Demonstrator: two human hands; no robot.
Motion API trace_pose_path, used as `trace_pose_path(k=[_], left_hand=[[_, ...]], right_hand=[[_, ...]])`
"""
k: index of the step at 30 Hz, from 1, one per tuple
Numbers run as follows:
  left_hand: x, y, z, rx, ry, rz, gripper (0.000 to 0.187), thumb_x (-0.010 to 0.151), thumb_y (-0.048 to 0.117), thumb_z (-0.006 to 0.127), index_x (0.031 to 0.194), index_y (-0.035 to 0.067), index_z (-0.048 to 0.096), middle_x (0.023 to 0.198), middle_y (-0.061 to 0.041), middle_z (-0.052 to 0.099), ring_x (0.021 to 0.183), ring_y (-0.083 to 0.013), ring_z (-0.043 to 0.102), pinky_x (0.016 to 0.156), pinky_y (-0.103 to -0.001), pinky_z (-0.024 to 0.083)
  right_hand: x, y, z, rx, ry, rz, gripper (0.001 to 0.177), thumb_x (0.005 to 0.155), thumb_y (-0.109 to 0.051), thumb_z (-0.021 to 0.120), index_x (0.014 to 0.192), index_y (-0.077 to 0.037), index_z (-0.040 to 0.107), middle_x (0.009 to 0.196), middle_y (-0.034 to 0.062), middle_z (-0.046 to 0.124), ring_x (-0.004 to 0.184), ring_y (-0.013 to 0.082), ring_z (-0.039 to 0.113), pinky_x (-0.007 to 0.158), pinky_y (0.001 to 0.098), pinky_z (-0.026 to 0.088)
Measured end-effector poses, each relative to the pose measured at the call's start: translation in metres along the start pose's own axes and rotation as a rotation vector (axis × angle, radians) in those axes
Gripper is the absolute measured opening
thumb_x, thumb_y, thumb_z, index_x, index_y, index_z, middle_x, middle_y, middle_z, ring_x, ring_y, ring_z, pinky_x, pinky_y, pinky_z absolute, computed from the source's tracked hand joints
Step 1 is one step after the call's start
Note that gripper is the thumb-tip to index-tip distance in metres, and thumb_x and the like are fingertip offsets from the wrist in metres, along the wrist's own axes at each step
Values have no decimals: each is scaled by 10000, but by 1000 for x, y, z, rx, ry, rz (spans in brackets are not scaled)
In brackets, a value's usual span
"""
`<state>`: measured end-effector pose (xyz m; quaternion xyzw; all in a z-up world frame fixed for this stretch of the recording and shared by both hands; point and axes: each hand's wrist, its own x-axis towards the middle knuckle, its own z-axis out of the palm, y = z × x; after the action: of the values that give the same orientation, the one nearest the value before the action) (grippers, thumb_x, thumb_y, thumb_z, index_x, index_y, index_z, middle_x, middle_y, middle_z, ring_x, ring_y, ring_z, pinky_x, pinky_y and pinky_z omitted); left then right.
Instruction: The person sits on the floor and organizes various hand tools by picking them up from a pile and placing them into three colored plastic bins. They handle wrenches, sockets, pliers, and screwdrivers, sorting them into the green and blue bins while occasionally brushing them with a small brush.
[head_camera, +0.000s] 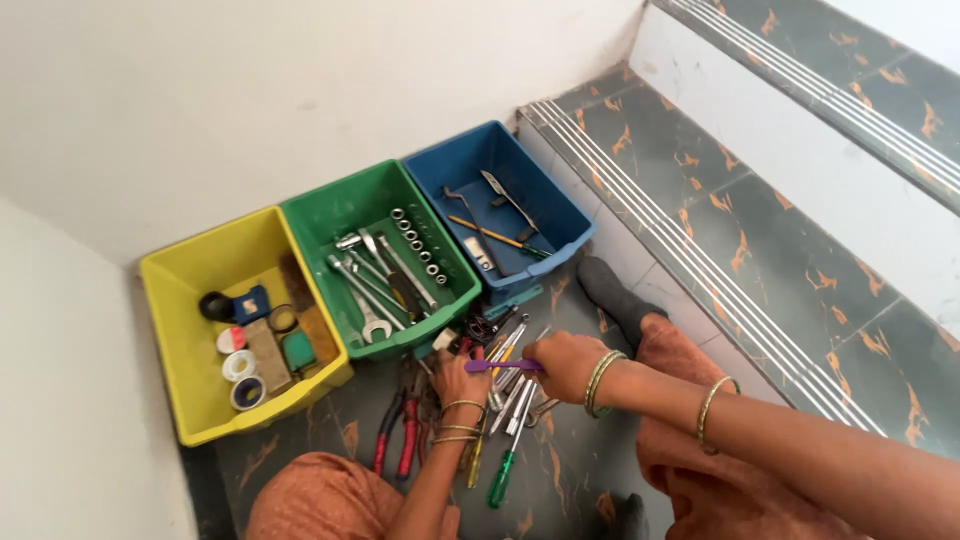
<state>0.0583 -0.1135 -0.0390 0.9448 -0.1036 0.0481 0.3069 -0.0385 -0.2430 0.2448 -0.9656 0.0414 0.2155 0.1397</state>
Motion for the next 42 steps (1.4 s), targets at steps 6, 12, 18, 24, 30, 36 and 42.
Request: trace_pose_path(k=[6,12,18,24,30,36,42], left_hand=[[-18,-78,-38,-616,-556,-217,399,880,400,777,894,9,699,795,-152,674,747,-301,679,709,-435,546],[-80,-103,-98,-1510,-808,-455,319,933,329,696,1075,50,636,949,-95,683,878,-215,709,748,-359,614],[-81,-77,-127,-1691,-681,-355,296,999,332,589,1087,51,611,1174,-128,687,960,-230,704,758,-373,606],[-72,-73,-132,-1820,-679,-227,301,1028,322,585,1154,50,619,1301,-169,644,1038,-261,692,798,-385,603],[-79,-75,-138,-1900,-780,-179,366,1028,346,603,1218,33,608,1399,-166,607,1172,-287,667,907,-424,598],[-75,-55,-167,-1968,-775,-161,629,1012,386,540,1563,125,384,1418,-164,593,1176,-268,652,935,-428,587],[-74,-57,-169,-1946,-758,-182,680,1039,388,531,1613,107,301,1387,-186,597,1128,-277,671,880,-418,590]], right_hand=[[-4,-24,8,-58,4,32,205,956,-245,614,1120,-170,713,961,132,741,954,334,705,821,469,557],[49,16,24,274,-37,-163,243,927,-294,639,1083,-132,730,712,92,737,674,228,730,666,392,566],[70,19,43,188,77,-153,418,962,-477,625,1050,-82,731,634,118,642,567,230,640,587,420,523],[75,20,63,315,105,-279,426,1009,-453,528,1039,-70,710,657,80,646,567,186,626,563,361,517],[95,45,62,519,28,-248,376,1029,-386,545,983,-42,689,744,28,679,685,127,648,640,305,546],[74,16,69,347,-307,-289,321,1011,-372,557,1044,-90,706,773,18,695,724,121,680,694,316,569],[78,7,72,180,-139,-512,364,1036,-369,523,968,-71,721,744,56,688,679,158,669,692,343,573]])
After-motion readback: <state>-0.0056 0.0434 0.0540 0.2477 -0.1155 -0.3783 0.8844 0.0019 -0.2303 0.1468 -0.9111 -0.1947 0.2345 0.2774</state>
